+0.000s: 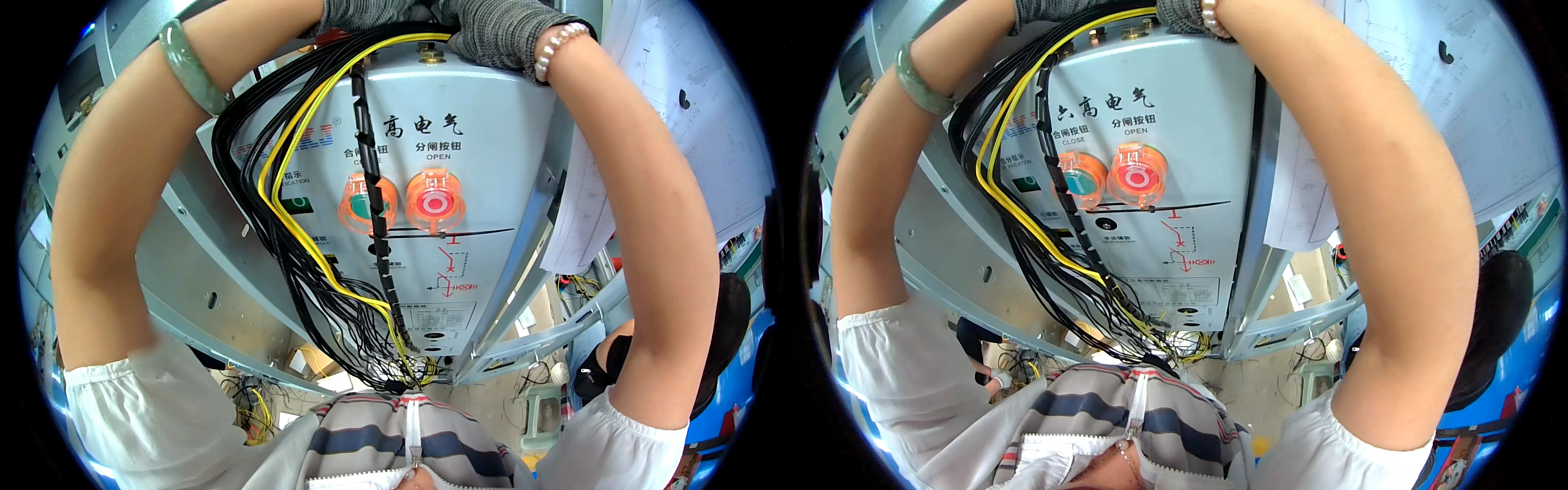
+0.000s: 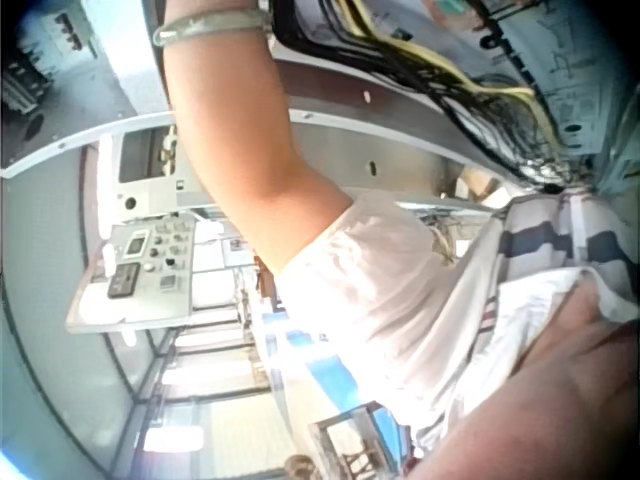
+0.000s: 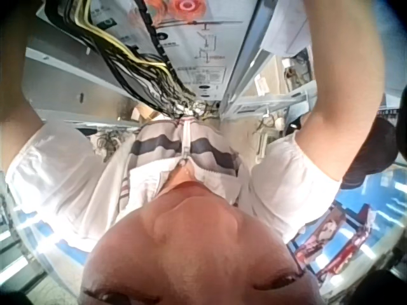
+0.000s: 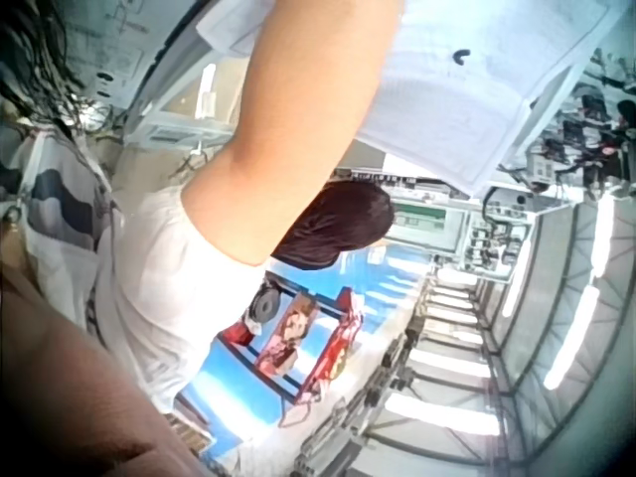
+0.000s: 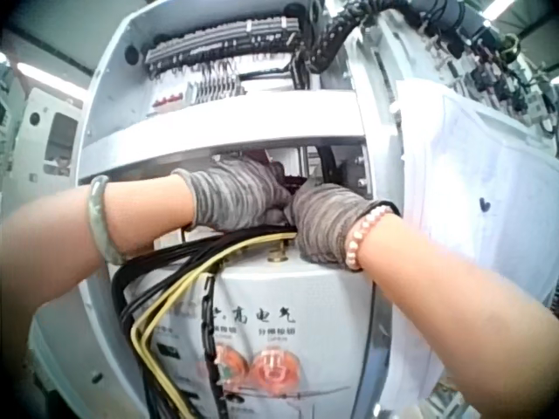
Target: The person organizes and secures a bundle of black and yellow wires inside an electrical cabinet using a black cable tie. They repeatedly adjust the wire bundle and tighten the tie to keep the wires neat and contained.
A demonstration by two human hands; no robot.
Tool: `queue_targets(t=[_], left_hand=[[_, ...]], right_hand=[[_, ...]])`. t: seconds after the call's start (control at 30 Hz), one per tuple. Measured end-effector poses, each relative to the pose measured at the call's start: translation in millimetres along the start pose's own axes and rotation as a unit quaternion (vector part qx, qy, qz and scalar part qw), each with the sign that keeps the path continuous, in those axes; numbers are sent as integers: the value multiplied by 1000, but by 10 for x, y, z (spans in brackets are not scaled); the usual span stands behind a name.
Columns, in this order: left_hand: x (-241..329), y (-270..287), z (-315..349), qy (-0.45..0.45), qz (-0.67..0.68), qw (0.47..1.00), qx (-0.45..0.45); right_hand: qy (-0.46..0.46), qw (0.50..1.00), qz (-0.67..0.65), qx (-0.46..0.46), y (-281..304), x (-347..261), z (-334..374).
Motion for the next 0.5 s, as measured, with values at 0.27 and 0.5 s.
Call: queue_targets(t=[0.27,0.5], left_hand=[[-339,123,-48,128,250,956,91],[-43,277,634,166,451,872,91]], right_hand=[[172,976,35,128,25,-115,-113],[-93,993,-51,44,77,138,58]])
Point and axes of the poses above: each hand's wrist, its own z-axis away from the middle knuckle, its own y-axis out of the back of the hand, x = y × z, the point moved 9 cm from there along -z, towards the middle knuckle, and after that the axes turned 11 degrees about z, right-handed, at the moved point
